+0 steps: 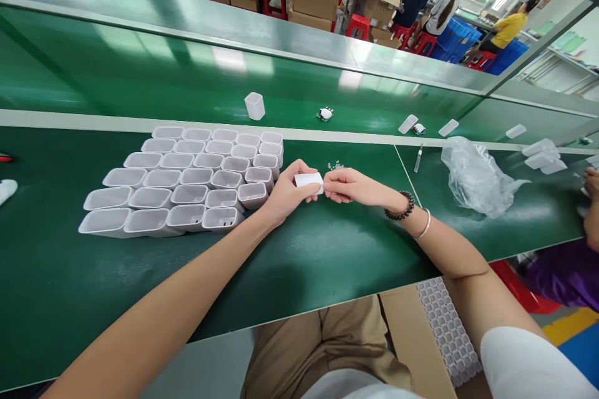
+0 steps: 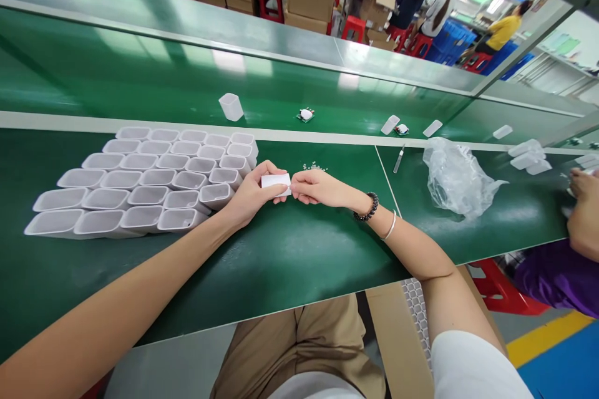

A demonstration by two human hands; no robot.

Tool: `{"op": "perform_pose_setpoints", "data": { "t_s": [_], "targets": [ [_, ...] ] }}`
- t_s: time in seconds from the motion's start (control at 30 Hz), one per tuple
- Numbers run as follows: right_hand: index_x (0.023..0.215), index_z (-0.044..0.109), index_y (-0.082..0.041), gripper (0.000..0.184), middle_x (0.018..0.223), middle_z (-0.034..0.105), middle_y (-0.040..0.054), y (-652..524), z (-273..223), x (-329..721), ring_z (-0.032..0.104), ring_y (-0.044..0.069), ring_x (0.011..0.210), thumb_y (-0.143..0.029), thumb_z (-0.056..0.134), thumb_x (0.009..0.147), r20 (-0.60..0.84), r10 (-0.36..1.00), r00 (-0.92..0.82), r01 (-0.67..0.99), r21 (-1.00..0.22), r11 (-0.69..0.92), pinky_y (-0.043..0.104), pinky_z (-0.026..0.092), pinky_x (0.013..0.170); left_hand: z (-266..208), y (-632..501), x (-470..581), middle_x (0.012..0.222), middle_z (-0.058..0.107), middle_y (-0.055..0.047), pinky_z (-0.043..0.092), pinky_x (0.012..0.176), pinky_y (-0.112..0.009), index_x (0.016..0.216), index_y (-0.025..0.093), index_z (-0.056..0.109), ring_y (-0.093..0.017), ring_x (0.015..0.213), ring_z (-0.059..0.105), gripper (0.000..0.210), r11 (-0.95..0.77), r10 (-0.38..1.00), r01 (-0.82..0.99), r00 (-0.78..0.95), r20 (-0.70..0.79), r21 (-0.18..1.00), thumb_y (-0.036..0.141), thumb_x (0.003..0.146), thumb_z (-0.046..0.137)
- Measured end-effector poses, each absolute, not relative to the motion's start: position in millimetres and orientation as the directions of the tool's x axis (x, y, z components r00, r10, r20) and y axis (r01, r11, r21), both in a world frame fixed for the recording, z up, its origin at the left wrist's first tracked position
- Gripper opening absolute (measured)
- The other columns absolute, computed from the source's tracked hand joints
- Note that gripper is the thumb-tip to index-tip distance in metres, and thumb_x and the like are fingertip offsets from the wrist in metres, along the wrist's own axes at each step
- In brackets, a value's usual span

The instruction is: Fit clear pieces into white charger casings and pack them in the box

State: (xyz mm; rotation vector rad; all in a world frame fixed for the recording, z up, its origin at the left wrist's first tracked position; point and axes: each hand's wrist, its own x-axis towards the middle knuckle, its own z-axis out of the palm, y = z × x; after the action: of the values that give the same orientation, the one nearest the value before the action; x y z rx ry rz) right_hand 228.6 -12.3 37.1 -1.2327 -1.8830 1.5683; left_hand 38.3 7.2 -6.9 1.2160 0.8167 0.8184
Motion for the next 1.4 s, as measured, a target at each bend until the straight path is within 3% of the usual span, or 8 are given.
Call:
{"op": "perform_pose_setpoints", "data": {
  "t_s": [0.3,0.6,1.2,1.4],
  "targets": [
    [0.077,0.060,-0.014,0.024,0.061,0.061,0.0004,-15,37,229,0.046,0.008,0.050,-0.029,0.049,0.093,-0.307,0.783,-0.540,0.438,-0.898,-0.050,0.020,0.036,0.048,-7,7,36,0.071,0.056,0.004,0.038,0.058,-0.024,0.081,0.021,0.048,-0.011,0.063,0.053,0.027,0.015,0.864,0.017,0.503,-0.022,1.000,0.021,0.064,0.069],
    [0.075,0.059,-0.015,0.022,0.059,0.061,-0.0004,-24,32,225,0.048,0.009,0.049,-0.023,0.045,0.091,-0.291,0.840,-0.458,0.503,-0.864,-0.025,0.020,0.038,0.048,-16,5,39,0.080,0.053,0.003,0.035,0.063,-0.025,0.081,0.020,0.047,-0.011,0.069,0.046,0.029,-0.153,0.872,0.112,0.483,0.081,0.982,0.026,0.064,0.069],
    [0.073,0.057,-0.016,0.023,0.059,0.063,-0.0002,-28,33,220,0.051,0.009,0.049,-0.019,0.044,0.092,-0.302,0.860,-0.412,0.575,-0.818,-0.012,0.021,0.039,0.048,-15,10,33,0.092,0.055,-0.001,0.040,0.071,-0.028,0.096,0.020,0.051,-0.015,0.081,0.051,0.031,-0.199,0.825,0.176,0.561,0.068,0.964,0.025,0.069,0.066],
    [0.070,0.055,-0.016,0.027,0.061,0.064,-0.0001,-32,38,215,0.051,0.009,0.052,-0.016,0.041,0.093,-0.304,0.866,-0.398,0.622,-0.783,0.011,0.021,0.039,0.053,-17,7,36,0.091,0.054,0.000,0.039,0.068,-0.027,0.089,0.019,0.050,-0.014,0.079,0.051,0.029,-0.197,0.855,0.200,0.514,0.068,0.960,0.025,0.068,0.068]
  ]
}}
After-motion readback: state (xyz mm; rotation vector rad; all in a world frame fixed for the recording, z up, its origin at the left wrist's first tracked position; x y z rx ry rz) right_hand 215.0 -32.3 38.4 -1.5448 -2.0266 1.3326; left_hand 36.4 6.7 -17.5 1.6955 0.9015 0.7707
